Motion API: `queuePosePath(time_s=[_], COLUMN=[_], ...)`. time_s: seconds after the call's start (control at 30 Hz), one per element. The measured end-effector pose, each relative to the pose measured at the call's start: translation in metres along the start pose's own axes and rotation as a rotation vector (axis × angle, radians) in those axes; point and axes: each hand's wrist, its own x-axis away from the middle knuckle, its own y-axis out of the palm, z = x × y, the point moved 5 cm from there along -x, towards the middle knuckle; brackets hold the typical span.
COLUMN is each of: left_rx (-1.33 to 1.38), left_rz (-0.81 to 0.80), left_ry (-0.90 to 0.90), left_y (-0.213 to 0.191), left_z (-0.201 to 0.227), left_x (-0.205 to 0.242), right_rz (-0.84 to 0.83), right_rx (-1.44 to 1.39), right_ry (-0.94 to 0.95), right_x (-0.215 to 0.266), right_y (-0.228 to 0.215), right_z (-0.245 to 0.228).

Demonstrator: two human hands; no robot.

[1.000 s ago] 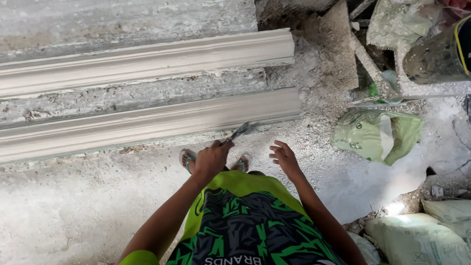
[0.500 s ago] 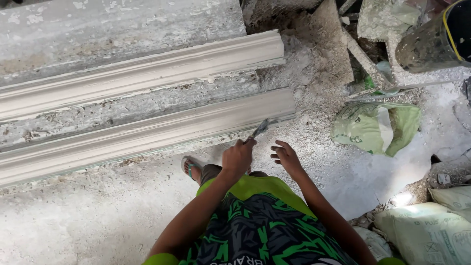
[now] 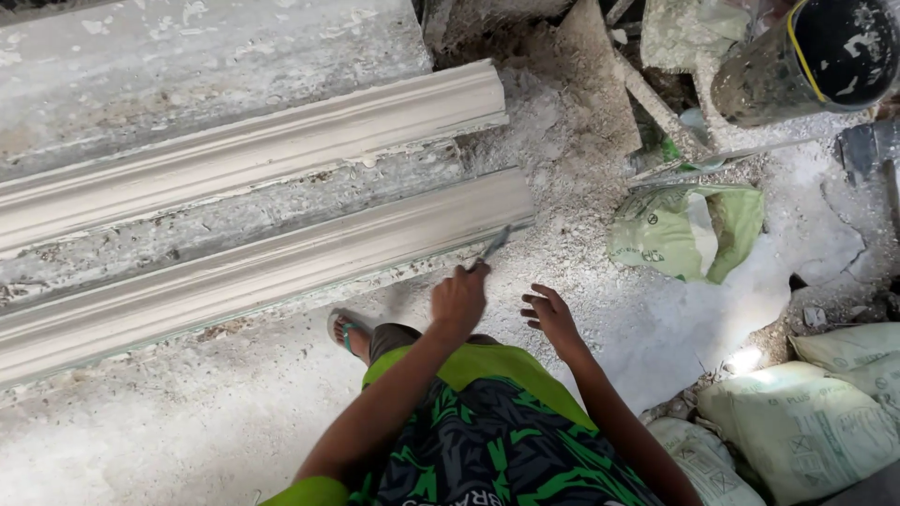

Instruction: Cleaning and smoothing the edges of gypsum crown moldings using a scraper tool.

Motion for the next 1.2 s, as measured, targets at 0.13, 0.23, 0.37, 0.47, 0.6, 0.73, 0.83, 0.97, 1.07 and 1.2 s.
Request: queuePosePath(time_s=[0.13, 0.23, 0.37, 0.47, 0.6, 0.73, 0.83, 0.97, 1.07, 1.2], left_rx=[-0.051, -0.082, -0.119, -0.152, -0.188, -0.164, -0.172, -0.226, -0.302, -0.276], left_rz=[-0.002, 0.025, 0.005, 0.007, -0.019, 0.122, 0.382, 0.506, 0.503, 0.602], left_ry=[0.068, 0.116, 0.101, 0.074, 0.122, 0.323, 0.406, 0.394, 0.347, 0.292], left_y=[0.037, 0.025, -0.015, 0.000, 0.049, -0.008, -0.045, -0.065, -0.079, -0.104], left_z=[0.017, 0.015, -0.007, -0.012, 0.012, 0.055, 0.012, -0.075, -0.100, -0.093], left_x=[-0.024, -0.019, 0.007, -0.001, -0.037, -0.044, -0.056, -0.086, -0.090, -0.085], right_rz=[0.009, -0.005, 0.027, 0.065, 0.026, 0.013, 0.032, 0.079, 0.188, 0.198], right_rx=[0.009, -0.006, -0.055, -0.082, -0.078, -0.183, -0.533, -1.020, -1.256, -1.428], right_ry=[0.006, -0.003, -0.017, 0.037, 0.050, 0.052, 0.175, 0.205, 0.223, 0.180], right_x=[0.002, 0.006, 0.007, 0.008, 0.000, -0.023, -0.042, -0.075, -0.104, -0.161], right_y=[-0.005, -0.008, -0.017, -0.016, -0.004, 0.006, 0.019, 0.045, 0.056, 0.049], right_z=[-0.002, -0.007, -0.003, 0.001, -0.003, -0.014, -0.038, -0.078, -0.085, -0.067])
